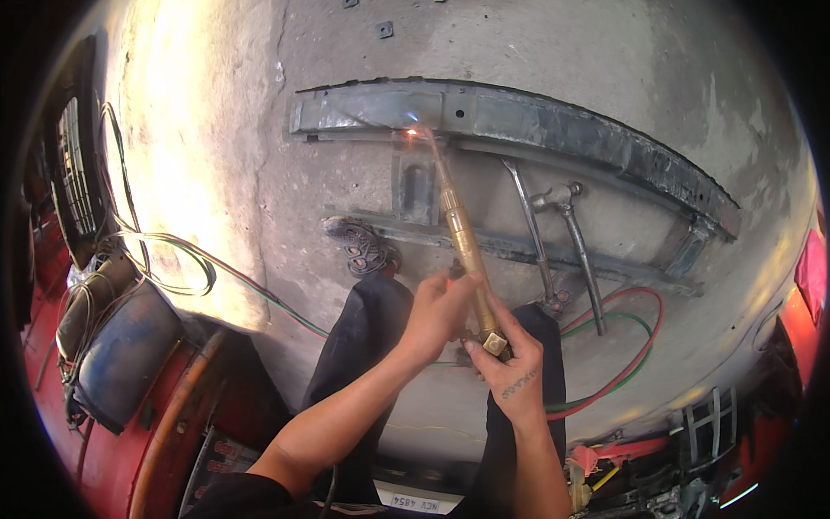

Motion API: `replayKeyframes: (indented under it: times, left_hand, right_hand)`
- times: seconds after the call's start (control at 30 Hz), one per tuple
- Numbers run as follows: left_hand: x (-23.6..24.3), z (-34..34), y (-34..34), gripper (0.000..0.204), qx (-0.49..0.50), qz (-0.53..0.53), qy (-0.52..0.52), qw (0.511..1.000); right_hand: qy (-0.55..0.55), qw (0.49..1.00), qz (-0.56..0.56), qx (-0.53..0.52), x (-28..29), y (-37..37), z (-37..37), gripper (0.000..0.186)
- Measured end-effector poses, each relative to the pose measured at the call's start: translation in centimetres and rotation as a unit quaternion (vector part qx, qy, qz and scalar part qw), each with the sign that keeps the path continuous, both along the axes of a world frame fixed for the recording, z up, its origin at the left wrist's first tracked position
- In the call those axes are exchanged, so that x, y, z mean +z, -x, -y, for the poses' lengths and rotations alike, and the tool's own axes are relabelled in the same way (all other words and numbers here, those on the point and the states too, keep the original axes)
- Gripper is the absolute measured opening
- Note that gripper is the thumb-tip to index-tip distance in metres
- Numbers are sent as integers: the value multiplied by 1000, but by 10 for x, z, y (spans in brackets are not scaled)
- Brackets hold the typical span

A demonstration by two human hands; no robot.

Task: The person uses a hammer and metal bar to strike and adjust a curved metal frame on the floor, then uses a welding torch to heat and weld a section of the frame. The person repeatedly strikes the frame and applies heat to specific areas.

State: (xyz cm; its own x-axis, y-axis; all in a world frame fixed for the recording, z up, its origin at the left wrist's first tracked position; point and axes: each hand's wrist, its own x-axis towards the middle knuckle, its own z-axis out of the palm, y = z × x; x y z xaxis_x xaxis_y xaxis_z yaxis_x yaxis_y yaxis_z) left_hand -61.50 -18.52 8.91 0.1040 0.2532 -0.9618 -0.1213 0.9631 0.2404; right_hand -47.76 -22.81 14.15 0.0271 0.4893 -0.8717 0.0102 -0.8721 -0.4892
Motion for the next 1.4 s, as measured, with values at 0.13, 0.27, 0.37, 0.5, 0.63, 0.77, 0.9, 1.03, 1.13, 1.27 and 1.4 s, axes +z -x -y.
replayKeyframes:
  times: [0.13, 0.27, 0.37, 0.5, 0.63, 0.77, 0.9, 1.03, 1.13, 1.27, 1.4]
  left_hand:
    - [3, 5, -8, 37, -29, 12, -8, 999]
    - [0, 11, -19, 38, -92, -14, -56, 994]
    - [-5, 16, -24, 39, -129, -31, -86, 987]
    - [-7, 22, -32, 40, -122, -28, -101, 987]
    - [-2, 20, -44, 39, -123, -32, -132, 983]
    - [-17, 36, -43, 55, -82, 35, -94, 992]
    - [-27, 42, -51, 54, -16, 18, -79, 997]
    - [-32, 46, -72, 48, -24, -46, -57, 997]
    - [-44, 65, -76, 41, -44, -45, -65, 996]
    - [-57, 88, -77, 34, -80, -44, -72, 993]
    - [-62, 101, -79, 28, -164, -60, -67, 982]
  right_hand:
    - [-38, 999, 14, -10, 6, -4, 25, 70]
    - [-102, 992, 57, 38, -6, -6, 55, 73]
    - [-130, 987, 77, 60, -12, -8, 59, 77]
    - [-141, 987, 72, 41, -19, -13, 59, 80]
    - [-155, 987, 41, 24, -21, -30, 58, 78]
    - [-116, 991, -47, -54, -25, -47, 65, 77]
    - [-40, 985, -105, -129, -10, -62, 59, 75]
    - [-72, 982, -98, -147, -11, -79, 71, 74]
    - [-75, 979, -111, -152, -9, -92, 77, 75]
    - [-73, 974, -158, -145, -9, -100, 89, 76]
    - [-82, 961, -225, -134, -6, -96, 93, 75]
